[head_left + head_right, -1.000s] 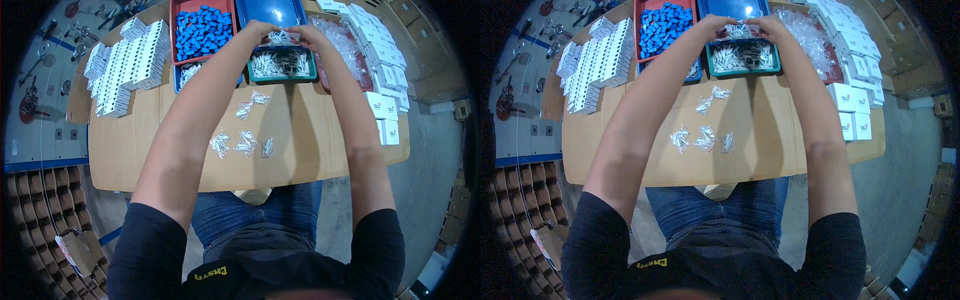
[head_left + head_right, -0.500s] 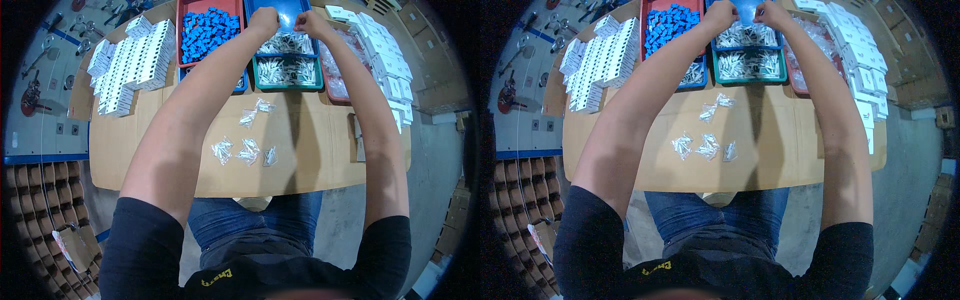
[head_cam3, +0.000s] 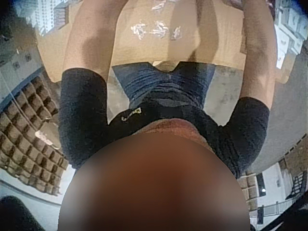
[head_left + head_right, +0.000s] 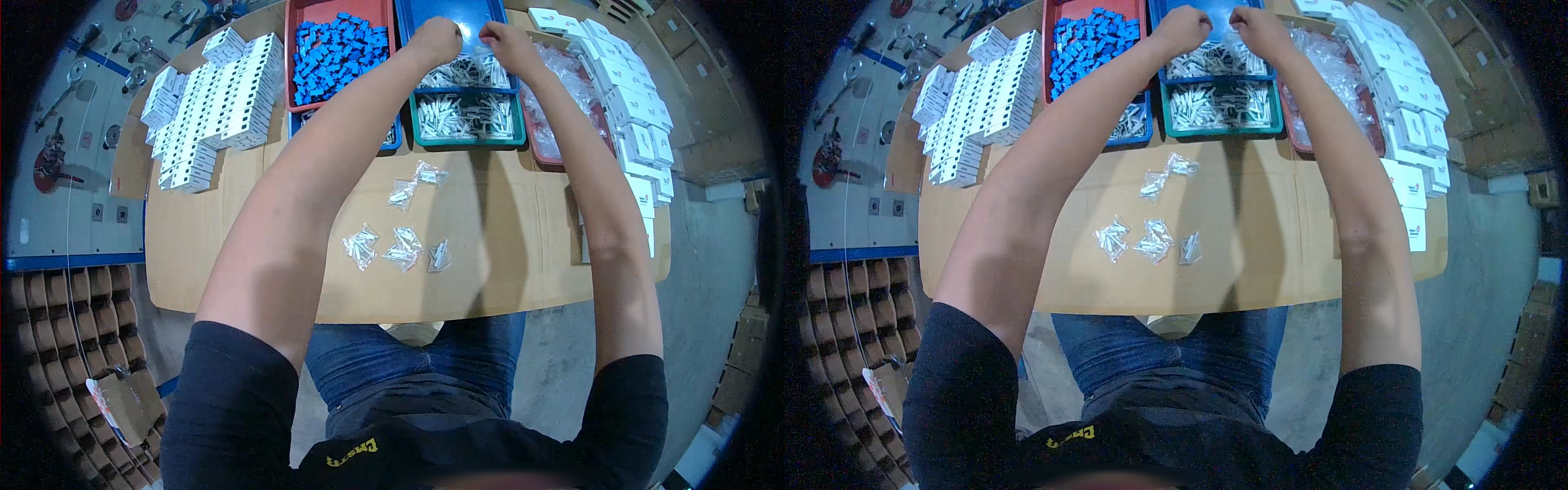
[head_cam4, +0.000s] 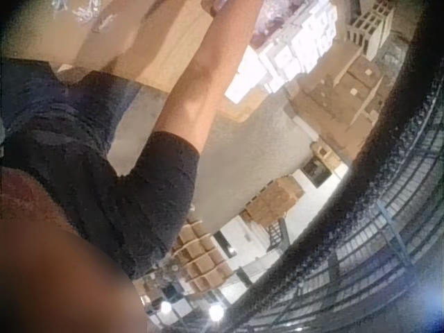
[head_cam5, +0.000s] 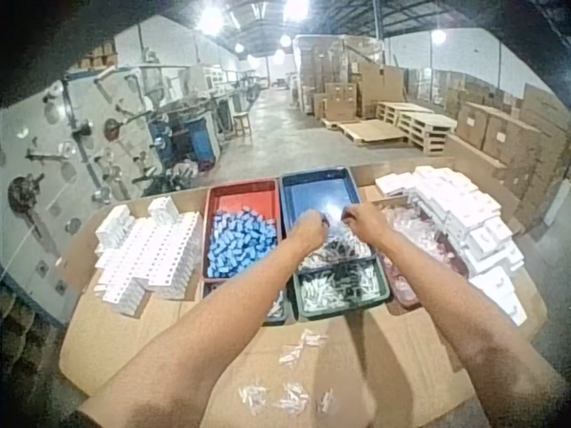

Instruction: Sort small blue components from bins and pack them into boxes with accompanying plastic bags.

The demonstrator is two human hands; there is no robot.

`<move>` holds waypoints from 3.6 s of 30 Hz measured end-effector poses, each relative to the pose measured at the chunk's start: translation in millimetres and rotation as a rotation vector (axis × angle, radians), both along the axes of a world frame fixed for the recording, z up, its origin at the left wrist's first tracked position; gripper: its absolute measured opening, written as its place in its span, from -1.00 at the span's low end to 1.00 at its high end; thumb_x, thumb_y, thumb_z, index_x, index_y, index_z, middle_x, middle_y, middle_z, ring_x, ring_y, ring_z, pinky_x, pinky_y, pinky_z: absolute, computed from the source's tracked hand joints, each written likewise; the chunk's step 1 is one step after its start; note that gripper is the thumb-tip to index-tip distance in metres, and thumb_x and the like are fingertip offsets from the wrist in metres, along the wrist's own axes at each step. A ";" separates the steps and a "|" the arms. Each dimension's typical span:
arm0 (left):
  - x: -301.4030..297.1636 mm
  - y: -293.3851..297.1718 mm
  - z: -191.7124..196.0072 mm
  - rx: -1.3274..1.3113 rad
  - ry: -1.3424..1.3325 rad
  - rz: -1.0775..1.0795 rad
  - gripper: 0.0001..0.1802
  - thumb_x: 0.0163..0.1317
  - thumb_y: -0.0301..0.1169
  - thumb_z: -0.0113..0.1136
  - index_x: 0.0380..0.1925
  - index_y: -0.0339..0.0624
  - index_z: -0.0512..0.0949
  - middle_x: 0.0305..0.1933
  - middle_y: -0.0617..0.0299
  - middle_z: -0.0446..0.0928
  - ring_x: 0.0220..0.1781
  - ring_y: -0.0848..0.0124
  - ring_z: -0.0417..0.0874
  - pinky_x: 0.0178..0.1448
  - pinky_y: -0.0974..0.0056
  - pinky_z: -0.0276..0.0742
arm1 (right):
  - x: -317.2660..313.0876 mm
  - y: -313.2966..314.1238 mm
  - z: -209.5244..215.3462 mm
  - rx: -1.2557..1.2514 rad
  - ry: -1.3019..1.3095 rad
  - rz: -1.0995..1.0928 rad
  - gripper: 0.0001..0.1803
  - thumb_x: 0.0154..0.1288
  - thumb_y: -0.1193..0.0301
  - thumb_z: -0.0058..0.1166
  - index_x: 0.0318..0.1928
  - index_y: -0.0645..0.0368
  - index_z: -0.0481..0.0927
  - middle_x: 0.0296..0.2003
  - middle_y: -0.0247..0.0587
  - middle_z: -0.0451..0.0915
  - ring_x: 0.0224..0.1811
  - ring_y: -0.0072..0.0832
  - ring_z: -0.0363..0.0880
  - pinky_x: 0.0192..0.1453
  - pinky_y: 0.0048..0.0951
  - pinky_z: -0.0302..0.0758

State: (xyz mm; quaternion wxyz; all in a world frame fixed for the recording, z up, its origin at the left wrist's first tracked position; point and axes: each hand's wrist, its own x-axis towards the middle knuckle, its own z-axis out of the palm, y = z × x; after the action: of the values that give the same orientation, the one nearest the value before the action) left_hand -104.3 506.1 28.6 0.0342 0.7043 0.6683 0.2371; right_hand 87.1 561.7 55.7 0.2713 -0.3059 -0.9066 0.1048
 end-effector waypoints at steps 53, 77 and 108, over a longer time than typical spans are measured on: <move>1.9 -5.3 -29.2 0.104 -0.429 0.140 -0.65 0.31 -0.36 0.14 0.05 -0.21 0.65 -0.33 0.02 0.68 -0.52 0.28 0.70 -0.36 0.17 0.61 | 15.8 2.7 4.2 0.079 -0.004 -0.091 -0.71 0.39 0.26 0.20 -0.05 0.20 0.71 -0.27 -0.10 0.75 -0.18 -0.32 0.74 -0.07 -0.32 0.63; 45.4 -280.5 -54.5 -0.295 -0.187 0.459 -0.64 0.19 -0.18 0.29 -0.29 -0.32 0.62 -0.24 -0.11 0.68 -0.11 -0.06 0.71 -0.04 -0.04 0.59 | 96.0 -71.7 -3.0 -0.072 0.025 -0.343 -0.65 0.38 0.25 0.05 0.02 0.18 0.68 -0.06 0.14 0.68 0.03 0.04 0.66 0.10 -0.12 0.57; 75.8 -261.3 -41.0 0.022 -1.158 0.163 -0.84 0.29 -0.41 0.37 -0.30 -0.31 0.69 -0.33 0.23 0.72 -0.34 0.60 0.62 -0.25 0.44 0.53 | 70.9 -230.1 -68.0 -1.301 0.854 -0.106 -0.77 0.46 0.31 0.14 -0.07 0.17 0.74 -0.18 -0.30 0.75 -0.16 -0.59 0.71 -0.21 -0.52 0.60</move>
State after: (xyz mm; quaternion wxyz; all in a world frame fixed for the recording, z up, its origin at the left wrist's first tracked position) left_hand -28.5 244.7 -12.4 0.3683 0.4066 0.5903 0.5921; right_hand 158.1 331.6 -12.3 0.3674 -0.3794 -0.4641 0.7111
